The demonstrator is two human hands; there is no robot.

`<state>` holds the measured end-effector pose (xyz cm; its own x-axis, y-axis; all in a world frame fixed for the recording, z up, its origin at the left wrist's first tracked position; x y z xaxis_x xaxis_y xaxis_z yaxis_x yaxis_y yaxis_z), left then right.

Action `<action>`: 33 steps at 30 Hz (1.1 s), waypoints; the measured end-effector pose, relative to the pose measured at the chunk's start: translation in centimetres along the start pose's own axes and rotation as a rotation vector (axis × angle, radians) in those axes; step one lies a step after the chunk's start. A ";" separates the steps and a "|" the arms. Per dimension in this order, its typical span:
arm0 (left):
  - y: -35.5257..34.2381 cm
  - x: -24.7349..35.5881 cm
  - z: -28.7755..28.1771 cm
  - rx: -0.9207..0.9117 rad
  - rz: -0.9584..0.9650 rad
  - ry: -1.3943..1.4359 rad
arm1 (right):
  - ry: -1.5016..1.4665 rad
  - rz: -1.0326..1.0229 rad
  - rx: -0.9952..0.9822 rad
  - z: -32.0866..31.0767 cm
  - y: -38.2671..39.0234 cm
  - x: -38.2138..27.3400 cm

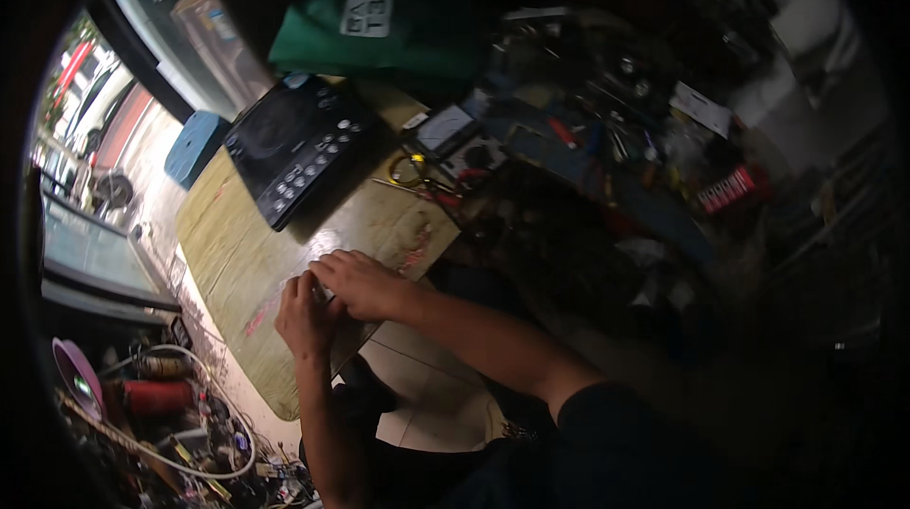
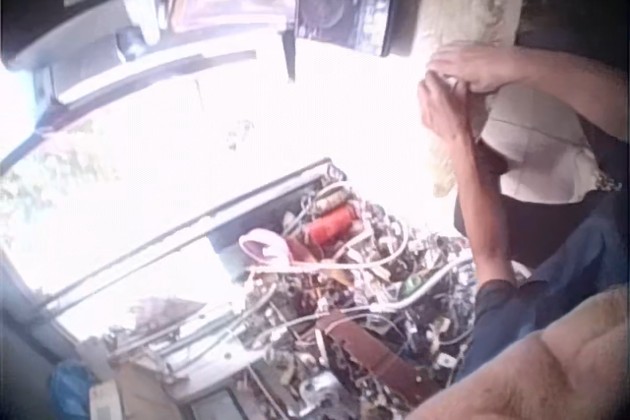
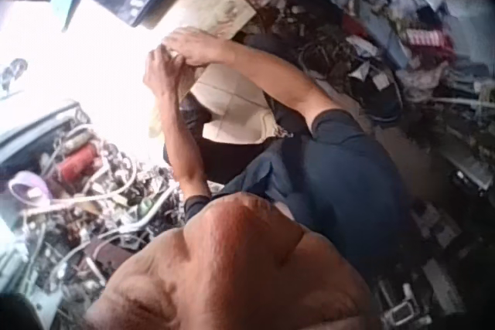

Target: The person sits at a cluttered workbench and handles a small white electronic component, connecting multimeter probes to its terminals. They move a multimeter and other tools on the table, then repeatedly test the component with the probes while adjusting their grip and position.

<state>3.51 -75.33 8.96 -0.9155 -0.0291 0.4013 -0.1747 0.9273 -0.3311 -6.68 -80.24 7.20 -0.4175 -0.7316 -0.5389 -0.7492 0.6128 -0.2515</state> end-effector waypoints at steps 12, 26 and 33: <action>2.5 -1.8 0.7 0.009 0.014 0.045 | 0.080 -0.072 0.358 -8.9 7.5 -1.1; 10.6 -7.0 -9.0 0.240 -0.095 0.192 | -0.106 0.967 0.643 -17.5 42.7 15.5; 15.5 -10.7 -9.6 0.347 -0.235 0.254 | 0.161 1.047 0.851 -23.6 52.3 17.2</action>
<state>14.05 -57.06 7.70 -0.7270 -0.0907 0.6806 -0.5160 0.7261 -0.4545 -65.21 -67.80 3.76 -0.6891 0.1965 -0.6976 0.4764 0.8482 -0.2317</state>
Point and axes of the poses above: each hand's wrist, its own y-axis away from the middle knuckle, its own z-axis out of the palm, x = y × z, the point moved 8 cm from there along -y, towards the middle knuckle, and after that the axes turned 7 degrees about y, right-handed, at the moved point
